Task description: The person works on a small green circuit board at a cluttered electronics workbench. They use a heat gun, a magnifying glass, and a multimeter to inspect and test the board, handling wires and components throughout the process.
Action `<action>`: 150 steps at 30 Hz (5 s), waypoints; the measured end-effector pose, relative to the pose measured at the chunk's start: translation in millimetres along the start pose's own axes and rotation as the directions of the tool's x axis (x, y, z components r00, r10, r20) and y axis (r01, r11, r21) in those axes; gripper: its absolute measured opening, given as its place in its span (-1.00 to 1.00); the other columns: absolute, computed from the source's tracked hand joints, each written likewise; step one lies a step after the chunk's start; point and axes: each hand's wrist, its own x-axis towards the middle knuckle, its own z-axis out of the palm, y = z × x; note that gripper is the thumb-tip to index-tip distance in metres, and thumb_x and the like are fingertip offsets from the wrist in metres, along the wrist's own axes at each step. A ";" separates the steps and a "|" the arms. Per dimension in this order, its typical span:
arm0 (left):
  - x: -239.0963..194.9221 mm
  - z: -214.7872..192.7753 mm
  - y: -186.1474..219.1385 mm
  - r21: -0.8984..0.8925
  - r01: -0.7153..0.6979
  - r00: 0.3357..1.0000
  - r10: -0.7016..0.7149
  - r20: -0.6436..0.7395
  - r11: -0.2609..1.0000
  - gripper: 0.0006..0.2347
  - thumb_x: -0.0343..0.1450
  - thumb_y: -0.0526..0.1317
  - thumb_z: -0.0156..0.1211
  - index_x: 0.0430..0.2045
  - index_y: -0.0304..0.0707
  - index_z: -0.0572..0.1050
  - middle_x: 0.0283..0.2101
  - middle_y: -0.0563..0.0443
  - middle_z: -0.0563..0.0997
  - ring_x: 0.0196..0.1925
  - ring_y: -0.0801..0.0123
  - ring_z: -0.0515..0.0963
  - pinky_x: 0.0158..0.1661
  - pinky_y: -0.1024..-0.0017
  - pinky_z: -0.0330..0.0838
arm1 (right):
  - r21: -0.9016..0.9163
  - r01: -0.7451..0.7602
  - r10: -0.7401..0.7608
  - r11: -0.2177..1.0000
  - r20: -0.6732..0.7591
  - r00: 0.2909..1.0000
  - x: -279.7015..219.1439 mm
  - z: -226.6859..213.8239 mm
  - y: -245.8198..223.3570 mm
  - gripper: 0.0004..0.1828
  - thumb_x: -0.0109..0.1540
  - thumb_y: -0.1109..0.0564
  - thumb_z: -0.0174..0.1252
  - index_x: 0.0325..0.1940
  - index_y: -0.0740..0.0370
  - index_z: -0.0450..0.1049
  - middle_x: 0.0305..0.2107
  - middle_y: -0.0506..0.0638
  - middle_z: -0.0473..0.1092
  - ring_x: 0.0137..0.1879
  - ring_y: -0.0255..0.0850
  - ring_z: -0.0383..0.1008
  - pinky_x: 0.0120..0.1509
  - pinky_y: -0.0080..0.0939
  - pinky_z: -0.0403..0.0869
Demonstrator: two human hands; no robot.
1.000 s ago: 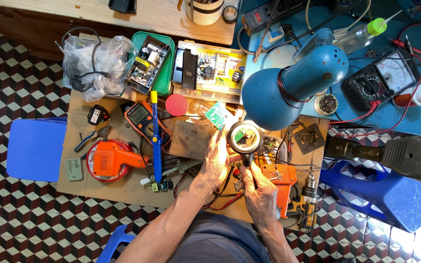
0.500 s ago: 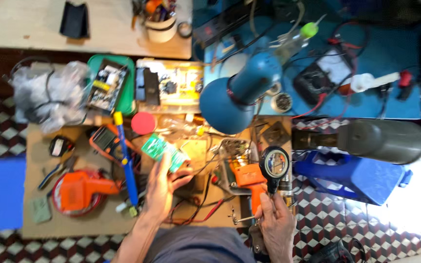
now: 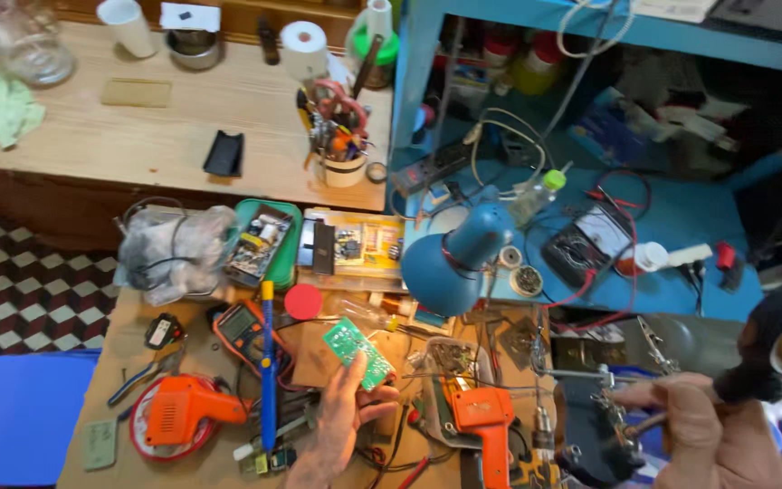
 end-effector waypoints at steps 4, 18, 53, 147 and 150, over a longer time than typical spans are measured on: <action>-16.0 -11.9 0.1 -0.038 0.024 1.000 -0.024 0.011 0.999 -0.57 0.44 0.12 0.02 -0.02 -0.23 0.47 -0.20 -0.04 0.67 -0.27 0.31 0.70 -0.23 0.31 0.64 | -0.015 0.034 -0.032 0.999 0.077 0.996 -19.0 50.0 -55.2 -0.85 0.43 0.12 0.00 -0.13 0.26 0.35 -0.48 0.03 0.49 -0.43 -0.34 0.45 -0.36 -0.35 0.44; -41.9 -95.4 -8.1 -0.226 0.073 0.976 -0.116 -0.186 0.971 -0.41 0.39 0.16 0.08 0.29 -0.12 0.36 -0.23 -0.13 0.65 -0.39 0.30 0.69 -0.39 0.34 0.68 | 0.269 0.252 -0.366 0.929 0.585 0.724 50.4 418.2 -49.0 -0.76 0.43 0.07 -0.05 0.01 0.32 0.35 -0.36 0.08 0.55 -0.45 -0.27 0.54 -0.37 -0.24 0.52; -37.8 -213.3 2.6 -0.236 -0.046 0.992 0.016 -0.128 0.971 -0.63 0.51 0.00 0.05 -0.01 -0.38 0.43 -0.25 -0.12 0.69 -0.36 0.35 0.70 -0.39 0.47 0.62 | 0.092 0.280 -0.276 0.956 0.613 0.741 16.6 504.2 113.9 -0.68 0.48 0.15 0.07 0.24 0.42 0.42 -0.11 0.11 0.52 -0.06 -0.24 0.57 0.07 -0.28 0.53; -130.5 -264.0 121.1 0.061 -0.181 0.982 0.184 -0.050 0.982 -0.60 0.53 -0.04 -0.03 0.08 -0.42 0.50 -0.40 -0.13 0.66 -0.47 0.43 0.60 -0.55 0.55 0.39 | -0.628 0.241 0.089 0.740 0.447 0.890 -248.9 328.9 308.6 -0.63 0.29 0.12 0.03 0.17 0.16 0.48 -0.04 0.32 0.50 0.05 0.29 0.51 0.17 0.17 0.48; -116.4 -263.5 107.0 0.163 -0.121 0.991 0.128 -0.030 0.979 -0.60 0.51 -0.01 0.01 0.05 -0.36 0.53 -0.42 -0.07 0.65 -0.46 0.49 0.56 -0.53 0.56 0.36 | -0.591 0.425 -0.077 0.685 0.522 0.849 -245.0 314.7 305.0 -0.36 0.11 0.19 0.07 0.32 0.11 0.42 -0.04 0.35 0.46 -0.03 0.35 0.48 0.08 0.21 0.46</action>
